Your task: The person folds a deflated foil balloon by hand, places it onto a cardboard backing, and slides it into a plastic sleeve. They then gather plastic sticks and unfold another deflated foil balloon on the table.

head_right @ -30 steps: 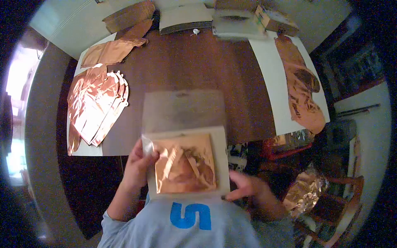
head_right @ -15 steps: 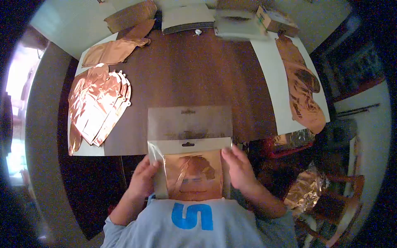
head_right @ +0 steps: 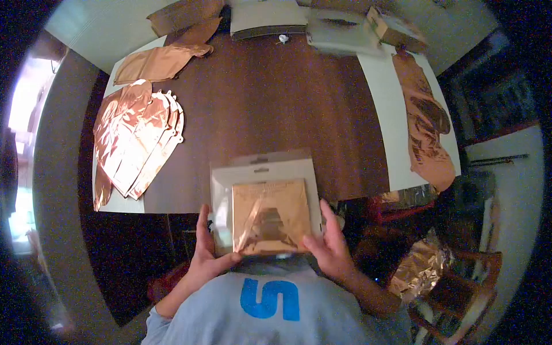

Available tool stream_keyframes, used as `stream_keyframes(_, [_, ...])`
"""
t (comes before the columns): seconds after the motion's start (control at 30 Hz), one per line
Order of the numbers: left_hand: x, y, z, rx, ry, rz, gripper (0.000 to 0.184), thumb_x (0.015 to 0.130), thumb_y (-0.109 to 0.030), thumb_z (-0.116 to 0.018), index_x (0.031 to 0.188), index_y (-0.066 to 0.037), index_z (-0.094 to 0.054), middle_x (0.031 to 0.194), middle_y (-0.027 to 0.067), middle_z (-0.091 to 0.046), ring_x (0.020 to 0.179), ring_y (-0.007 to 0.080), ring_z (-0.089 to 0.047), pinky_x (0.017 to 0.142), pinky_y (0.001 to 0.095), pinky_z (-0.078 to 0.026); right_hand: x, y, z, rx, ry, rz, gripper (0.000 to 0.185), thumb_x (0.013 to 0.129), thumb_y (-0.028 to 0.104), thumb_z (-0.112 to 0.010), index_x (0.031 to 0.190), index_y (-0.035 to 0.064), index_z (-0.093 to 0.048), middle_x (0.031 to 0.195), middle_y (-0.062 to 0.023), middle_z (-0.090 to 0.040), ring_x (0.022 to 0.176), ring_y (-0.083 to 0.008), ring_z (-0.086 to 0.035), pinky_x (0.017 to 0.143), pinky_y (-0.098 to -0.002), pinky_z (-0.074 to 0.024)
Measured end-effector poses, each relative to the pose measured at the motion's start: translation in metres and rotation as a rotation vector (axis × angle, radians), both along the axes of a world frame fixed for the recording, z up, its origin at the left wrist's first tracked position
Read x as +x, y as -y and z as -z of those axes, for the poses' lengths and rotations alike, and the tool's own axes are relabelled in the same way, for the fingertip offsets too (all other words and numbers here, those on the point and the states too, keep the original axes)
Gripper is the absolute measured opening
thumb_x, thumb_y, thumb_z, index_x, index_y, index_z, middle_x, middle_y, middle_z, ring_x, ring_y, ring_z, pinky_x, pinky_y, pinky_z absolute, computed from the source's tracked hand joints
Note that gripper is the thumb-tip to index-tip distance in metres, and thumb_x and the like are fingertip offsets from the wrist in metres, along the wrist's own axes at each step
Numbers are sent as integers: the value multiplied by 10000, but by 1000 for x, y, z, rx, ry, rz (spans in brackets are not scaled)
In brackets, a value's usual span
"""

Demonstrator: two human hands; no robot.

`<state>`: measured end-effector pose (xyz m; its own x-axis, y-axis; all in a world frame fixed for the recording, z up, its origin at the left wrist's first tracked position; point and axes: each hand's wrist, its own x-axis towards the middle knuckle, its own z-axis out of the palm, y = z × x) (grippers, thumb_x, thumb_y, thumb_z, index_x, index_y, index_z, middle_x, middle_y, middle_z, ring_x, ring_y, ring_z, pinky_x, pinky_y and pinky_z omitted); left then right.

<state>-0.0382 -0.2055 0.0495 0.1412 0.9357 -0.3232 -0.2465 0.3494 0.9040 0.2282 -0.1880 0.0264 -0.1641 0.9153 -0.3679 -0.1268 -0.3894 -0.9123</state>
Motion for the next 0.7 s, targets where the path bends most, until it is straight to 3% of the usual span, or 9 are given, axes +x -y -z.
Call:
stream_keyframes(0.1, [1,-7,12,34,-29,15,1199,729,7,-812,1558,-96,49,1554,145,-263,1419,242,-301,1148,369,-282,1,-13,-12,204,293,-148,900,835,95,-724,1525,-18,-157,1456,-163,-412,1342,-244,-407,1124,-376,-310])
stream_keyframes(0.13, [1,-14,12,141,-274,46,1125,764,61,-755,1553,-71,36,1562,200,-229,1417,267,-313,1133,369,-312,3,-15,-15,244,391,-210,957,808,76,-749,1532,-19,-131,1470,-171,-396,1358,-250,-395,1135,-380,-297])
stream_keyframes(0.23, [2,-23,17,131,-342,63,1066,763,67,-751,1551,-35,-40,1578,169,-223,1421,238,-311,1138,340,-301,1,-19,-9,287,379,-187,929,809,10,-730,1529,-24,-144,1468,-169,-400,1344,-251,-422,1102,-377,-360])
stream_keyframes(0.37, [5,-25,31,218,-419,41,942,789,41,-747,1536,-13,-175,1547,152,-318,1381,220,-381,1110,306,-341,2,-23,9,90,90,-15,799,850,-29,-683,1510,-7,-233,1318,-150,-545,1082,-199,-609,870,-322,-536])
stream_keyframes(0.43, [12,-31,25,29,-266,-58,905,776,21,-769,1511,15,-240,1511,164,-379,1377,237,-396,1126,324,-323,0,-27,11,-32,-12,59,727,868,-32,-667,1490,-3,-291,1213,-134,-618,921,-157,-663,729,-285,-580])
stream_keyframes(0.53, [12,-33,42,145,-410,-61,872,777,15,-771,1500,15,-283,1493,162,-412,1268,231,-504,1049,343,-415,-6,-29,31,43,68,150,632,879,-11,-671,1436,-11,-372,1091,-127,-665,776,-124,-658,625,-272,-579])
stream_keyframes(0.57, [11,-31,49,250,-524,-38,865,781,17,-767,1500,9,-288,1492,159,-414,1215,223,-554,1006,349,-466,-6,-28,31,37,93,160,628,880,-14,-667,1434,-8,-370,1092,-131,-664,790,-132,-658,647,-276,-580])
stream_keyframes(0.67, [13,-27,47,86,-481,-88,880,771,-101,-808,1491,1,-313,1372,174,-526,1018,241,-633,845,389,-523,-8,-29,34,87,121,183,627,883,-22,-656,1431,5,-352,1086,-139,-660,828,-152,-657,711,-285,-580])
stream_keyframes(0.7, [11,-28,42,130,-756,12,863,765,-179,-813,1470,-1,-348,1288,170,-557,974,249,-622,816,395,-504,-7,-31,36,152,104,189,634,885,-25,-653,1432,10,-337,1078,-138,-658,839,-156,-654,731,-288,-578])
